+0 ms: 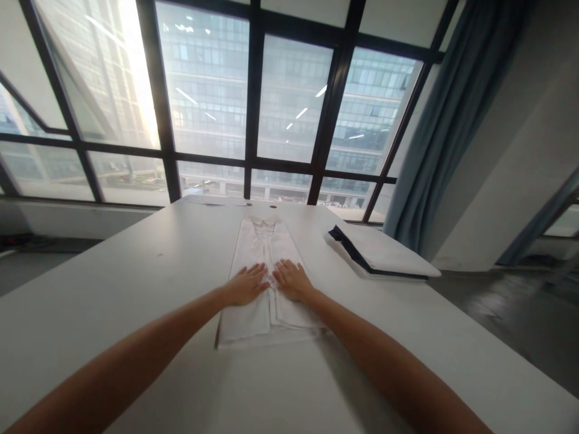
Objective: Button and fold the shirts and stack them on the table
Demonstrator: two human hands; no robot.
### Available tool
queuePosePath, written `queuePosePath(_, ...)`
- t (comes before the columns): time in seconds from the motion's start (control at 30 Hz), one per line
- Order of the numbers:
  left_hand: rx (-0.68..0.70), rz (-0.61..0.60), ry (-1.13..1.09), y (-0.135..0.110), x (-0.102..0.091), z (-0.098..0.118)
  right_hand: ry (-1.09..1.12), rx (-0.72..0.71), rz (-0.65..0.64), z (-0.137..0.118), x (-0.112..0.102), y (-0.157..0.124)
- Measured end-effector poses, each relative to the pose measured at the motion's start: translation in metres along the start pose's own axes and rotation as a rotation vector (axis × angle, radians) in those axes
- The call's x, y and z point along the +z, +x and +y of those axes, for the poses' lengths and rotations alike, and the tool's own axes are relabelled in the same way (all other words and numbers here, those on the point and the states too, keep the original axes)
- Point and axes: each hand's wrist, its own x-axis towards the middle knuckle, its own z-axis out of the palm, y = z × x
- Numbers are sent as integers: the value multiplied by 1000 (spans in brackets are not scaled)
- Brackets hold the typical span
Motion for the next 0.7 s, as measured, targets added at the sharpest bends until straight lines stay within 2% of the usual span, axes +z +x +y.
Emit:
queuePosePath(0.1,36,23,-53,-21,-10,-30,-1,31,96,41,-14,-13)
queuePosePath(0.2,13,89,-51,-43,-20,-64,19,69,109,84,-21,-26)
queuePosePath(0.3,45,92,-82,-56,-23,-78,126,-33,70,98,-22,-35)
queuePosePath(0.4,128,125,-112,-60,-19,-77,237,-163,-12,88,-26,-39)
queuePosePath(0.53,200,152,-177,-67,-15,-68,320,-206,-118,76,-41,-47)
queuePosePath(0.6,204,128,-220,-74,-22,-60,337,-235,-124,71,-52,-54)
queuePosePath(0.7,171,87,-325,-86,-49,-37,399,-269,-128,62,-73,-70)
